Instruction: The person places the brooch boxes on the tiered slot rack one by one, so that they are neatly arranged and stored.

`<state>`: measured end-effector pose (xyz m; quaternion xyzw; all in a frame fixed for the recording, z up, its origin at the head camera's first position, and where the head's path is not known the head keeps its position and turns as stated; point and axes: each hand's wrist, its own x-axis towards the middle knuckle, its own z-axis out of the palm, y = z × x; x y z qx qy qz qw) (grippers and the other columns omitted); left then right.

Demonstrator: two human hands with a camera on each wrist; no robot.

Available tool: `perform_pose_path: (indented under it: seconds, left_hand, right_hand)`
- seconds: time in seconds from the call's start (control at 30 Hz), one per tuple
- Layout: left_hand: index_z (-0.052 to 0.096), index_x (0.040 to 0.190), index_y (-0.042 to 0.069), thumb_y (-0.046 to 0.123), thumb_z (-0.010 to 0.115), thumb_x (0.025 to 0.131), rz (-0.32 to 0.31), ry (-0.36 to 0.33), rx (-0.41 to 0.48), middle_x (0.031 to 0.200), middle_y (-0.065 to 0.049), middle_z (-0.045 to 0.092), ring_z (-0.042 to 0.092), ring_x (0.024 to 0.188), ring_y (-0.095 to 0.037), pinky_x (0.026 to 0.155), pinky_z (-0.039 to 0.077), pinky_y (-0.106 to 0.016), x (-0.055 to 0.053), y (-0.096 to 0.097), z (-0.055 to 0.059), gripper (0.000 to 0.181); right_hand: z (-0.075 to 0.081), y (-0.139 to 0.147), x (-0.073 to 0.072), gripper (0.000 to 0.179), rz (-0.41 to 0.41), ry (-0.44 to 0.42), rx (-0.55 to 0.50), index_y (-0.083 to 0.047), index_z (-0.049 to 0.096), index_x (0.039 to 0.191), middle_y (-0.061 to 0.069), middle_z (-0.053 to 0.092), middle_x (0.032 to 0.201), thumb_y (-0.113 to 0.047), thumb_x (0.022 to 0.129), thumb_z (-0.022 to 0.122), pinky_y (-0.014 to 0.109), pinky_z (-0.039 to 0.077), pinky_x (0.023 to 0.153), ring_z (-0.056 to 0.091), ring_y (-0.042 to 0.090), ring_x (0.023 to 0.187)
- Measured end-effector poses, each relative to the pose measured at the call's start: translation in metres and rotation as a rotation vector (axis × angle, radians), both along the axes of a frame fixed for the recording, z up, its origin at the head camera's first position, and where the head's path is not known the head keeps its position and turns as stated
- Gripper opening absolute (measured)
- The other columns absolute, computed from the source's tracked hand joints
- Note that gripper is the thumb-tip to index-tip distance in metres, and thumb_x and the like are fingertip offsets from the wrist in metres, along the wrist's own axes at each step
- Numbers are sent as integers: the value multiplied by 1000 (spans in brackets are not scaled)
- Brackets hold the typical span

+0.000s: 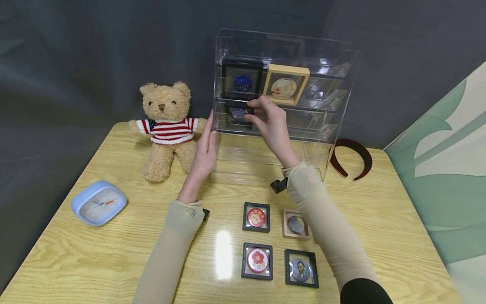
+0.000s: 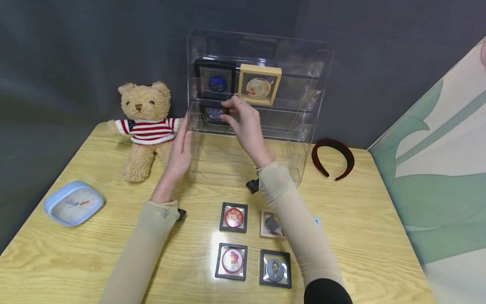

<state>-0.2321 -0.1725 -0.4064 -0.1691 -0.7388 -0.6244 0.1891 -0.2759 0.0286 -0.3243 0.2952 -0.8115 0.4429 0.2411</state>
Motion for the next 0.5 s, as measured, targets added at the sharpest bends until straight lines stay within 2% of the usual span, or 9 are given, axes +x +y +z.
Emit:
perform_pose_path:
  seconds: [0.3, 0.5]
  left_hand:
    - [17, 173, 8, 9, 29, 118, -9, 12, 17, 177, -11, 20, 21, 161, -21, 129, 19, -31, 0, 2, 1, 56]
    - [17, 173, 9, 9, 28, 118, -13, 10, 17, 177, -9, 19, 21, 161, -21, 129, 20, -32, 0, 1, 0, 56]
  right_hand:
    - [-10, -1, -1, 21, 45, 33, -9, 3, 71, 113, 18, 67, 115, 0, 94, 80, 39, 65, 80, 73, 30, 101]
    - [-11, 0, 1, 18, 80, 3, -32, 2, 73, 115, 16, 69, 121, 1, 98, 76, 38, 65, 84, 72, 29, 105]
